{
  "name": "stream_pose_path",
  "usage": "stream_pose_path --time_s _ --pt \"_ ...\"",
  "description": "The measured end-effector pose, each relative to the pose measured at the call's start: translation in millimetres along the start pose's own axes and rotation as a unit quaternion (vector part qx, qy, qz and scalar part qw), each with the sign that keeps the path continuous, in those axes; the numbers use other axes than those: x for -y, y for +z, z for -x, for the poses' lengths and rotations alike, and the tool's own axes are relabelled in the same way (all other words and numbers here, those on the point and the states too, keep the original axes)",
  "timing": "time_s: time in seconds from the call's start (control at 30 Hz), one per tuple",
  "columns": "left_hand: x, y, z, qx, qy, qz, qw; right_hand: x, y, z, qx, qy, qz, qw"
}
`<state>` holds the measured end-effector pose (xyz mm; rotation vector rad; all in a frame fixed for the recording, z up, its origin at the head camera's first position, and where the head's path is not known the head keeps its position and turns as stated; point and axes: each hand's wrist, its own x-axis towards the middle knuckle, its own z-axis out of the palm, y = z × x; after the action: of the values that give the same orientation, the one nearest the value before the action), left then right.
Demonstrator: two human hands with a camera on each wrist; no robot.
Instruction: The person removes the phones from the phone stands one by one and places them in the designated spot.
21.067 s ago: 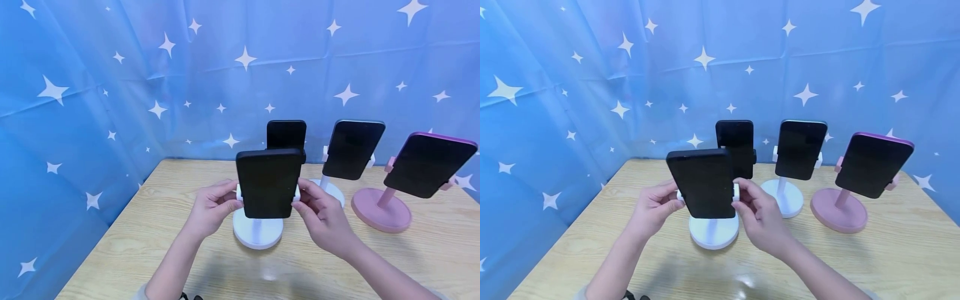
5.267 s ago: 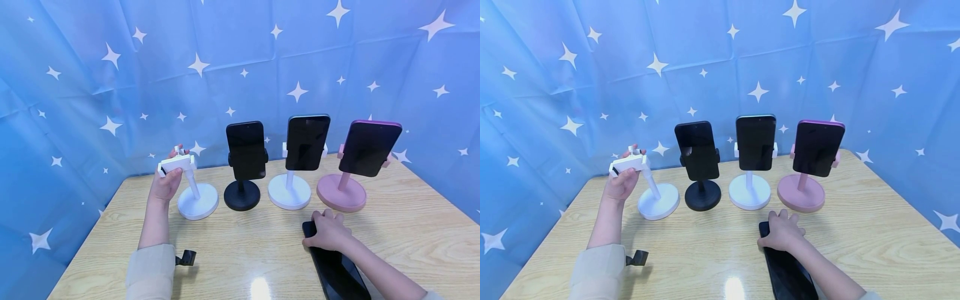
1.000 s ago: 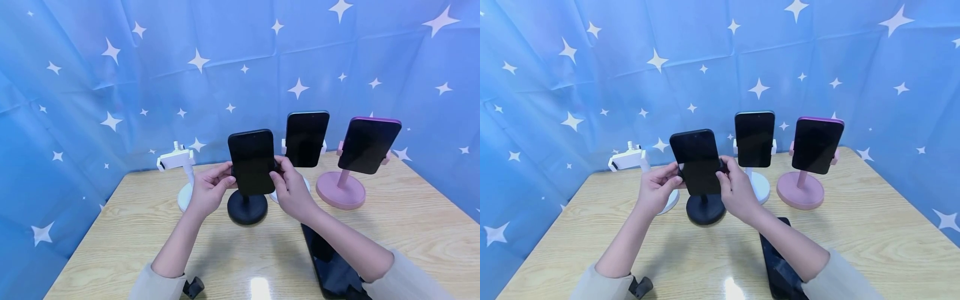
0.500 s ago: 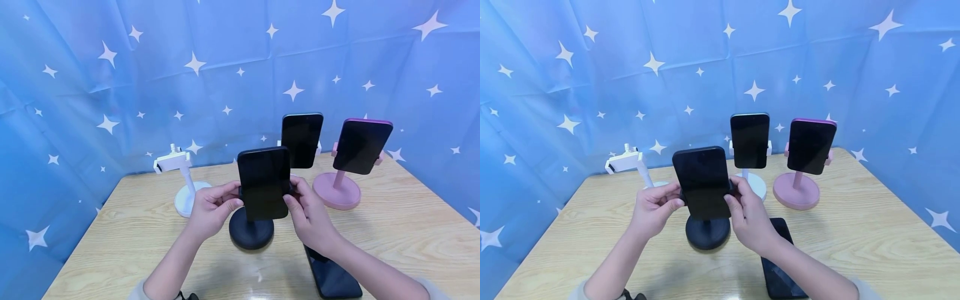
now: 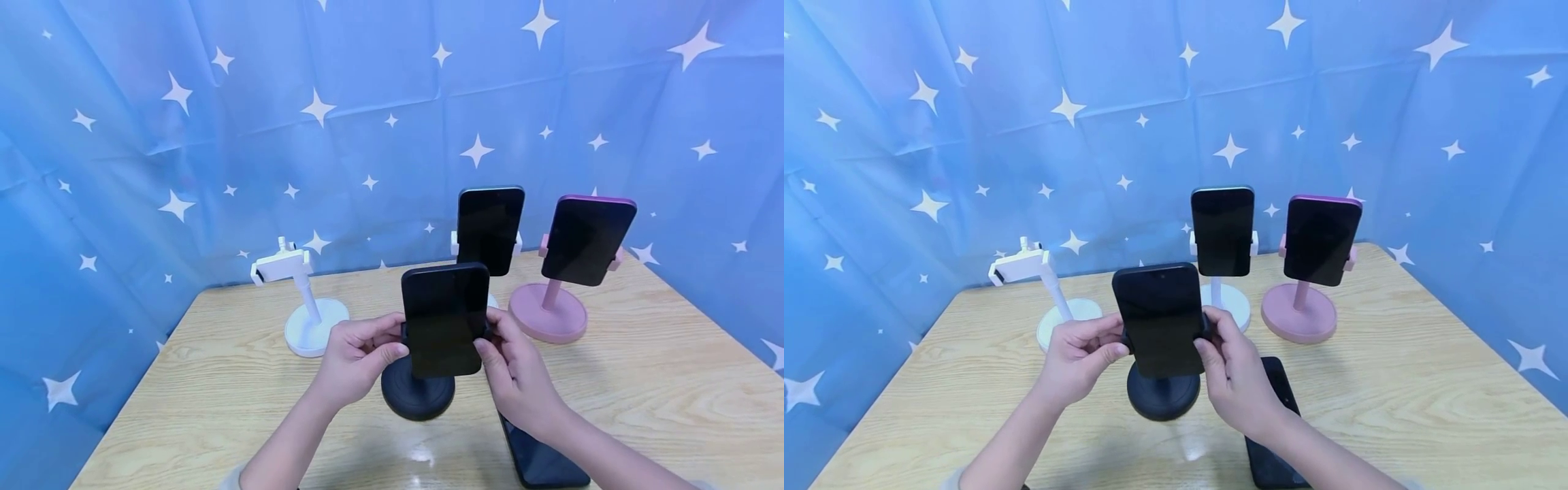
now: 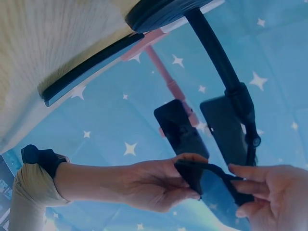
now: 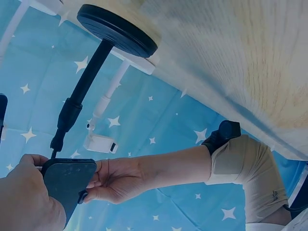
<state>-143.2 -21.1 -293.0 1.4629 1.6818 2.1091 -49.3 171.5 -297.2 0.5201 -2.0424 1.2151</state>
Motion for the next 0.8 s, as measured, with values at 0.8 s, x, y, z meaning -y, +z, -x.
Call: stream_pose_path --time_s 0.8 --pt "0.9 -10.9 -8.4 0.089 0.048 -0.047 0.9938 5 -8 -10 0.01 -0.004 -0.117 0.993"
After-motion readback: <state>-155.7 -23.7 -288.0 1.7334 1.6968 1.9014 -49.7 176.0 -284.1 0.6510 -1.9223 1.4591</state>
